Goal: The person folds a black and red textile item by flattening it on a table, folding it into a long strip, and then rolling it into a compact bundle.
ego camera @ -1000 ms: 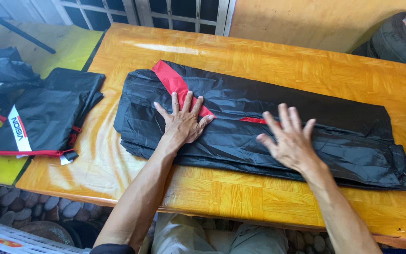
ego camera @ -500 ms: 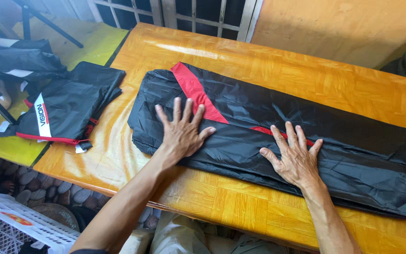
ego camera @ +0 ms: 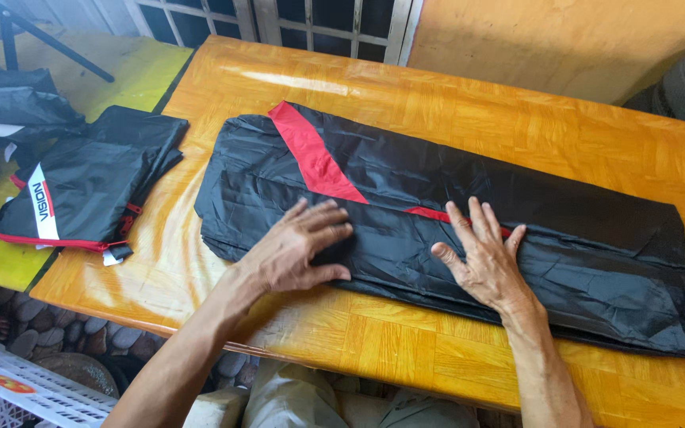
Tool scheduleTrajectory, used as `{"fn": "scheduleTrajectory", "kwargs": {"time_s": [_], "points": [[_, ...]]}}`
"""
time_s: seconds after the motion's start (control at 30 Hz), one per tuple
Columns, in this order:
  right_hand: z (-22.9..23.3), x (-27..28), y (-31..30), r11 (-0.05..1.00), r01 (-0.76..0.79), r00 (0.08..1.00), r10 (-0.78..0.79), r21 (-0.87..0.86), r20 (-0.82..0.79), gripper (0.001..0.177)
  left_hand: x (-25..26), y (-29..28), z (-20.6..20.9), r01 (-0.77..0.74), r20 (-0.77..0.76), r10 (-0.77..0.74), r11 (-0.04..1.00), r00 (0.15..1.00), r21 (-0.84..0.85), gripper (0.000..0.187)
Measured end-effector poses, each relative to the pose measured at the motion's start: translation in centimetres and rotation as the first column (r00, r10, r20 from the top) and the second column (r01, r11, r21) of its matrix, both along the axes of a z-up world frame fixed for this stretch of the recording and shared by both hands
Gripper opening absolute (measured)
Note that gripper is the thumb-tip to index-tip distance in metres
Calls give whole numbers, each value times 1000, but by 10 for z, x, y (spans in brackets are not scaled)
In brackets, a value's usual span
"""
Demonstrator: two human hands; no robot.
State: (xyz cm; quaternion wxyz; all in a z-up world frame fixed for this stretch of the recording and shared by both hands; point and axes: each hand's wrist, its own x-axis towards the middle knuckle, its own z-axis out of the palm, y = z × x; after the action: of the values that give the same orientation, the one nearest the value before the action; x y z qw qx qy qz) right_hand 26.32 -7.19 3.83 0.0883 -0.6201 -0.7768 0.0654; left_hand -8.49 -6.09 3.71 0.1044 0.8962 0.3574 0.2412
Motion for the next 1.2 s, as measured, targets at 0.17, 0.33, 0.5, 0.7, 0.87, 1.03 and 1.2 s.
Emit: {"fn": "scheduleTrajectory", "kwargs": {"time_s": [0.17, 0.33, 0.5, 0.7, 0.87, 1.03, 1.2], "points": [[12, 7, -10, 949, -101, 967, 165, 298, -196, 72, 9, -7, -4, 130, -77, -128, 991, 989, 31, 48], [18, 8, -15, 830, -145, 921, 313, 539, -233, 69, 13, 4, -36, 149, -207, -111, 973, 972, 178, 40], [40, -8, -26, 536, -186, 850, 508, 823, -139, 67, 27, 9, 11, -77, -107, 102, 972, 989, 221, 9], [33, 5, -34, 262, -116, 904, 427, 958, -7, 61, 52, 102, 31, -185, -178, 276, 895, 945, 405, 8], [43, 3, -32, 238, -123, 942, 333, 963, 37, 45, 71, 176, 40, -322, -364, 453, 873, 814, 366, 16], [46, -5, -38, 254, -181, 954, 278, 950, 108, 30, 84, 203, 45, -431, -488, 394, 902, 778, 41, 25], [45, -21, -38, 575, -475, 868, 431, 666, 247, 25, 86, 197, 42, -394, -500, 247, 894, 830, -213, 40]]}}
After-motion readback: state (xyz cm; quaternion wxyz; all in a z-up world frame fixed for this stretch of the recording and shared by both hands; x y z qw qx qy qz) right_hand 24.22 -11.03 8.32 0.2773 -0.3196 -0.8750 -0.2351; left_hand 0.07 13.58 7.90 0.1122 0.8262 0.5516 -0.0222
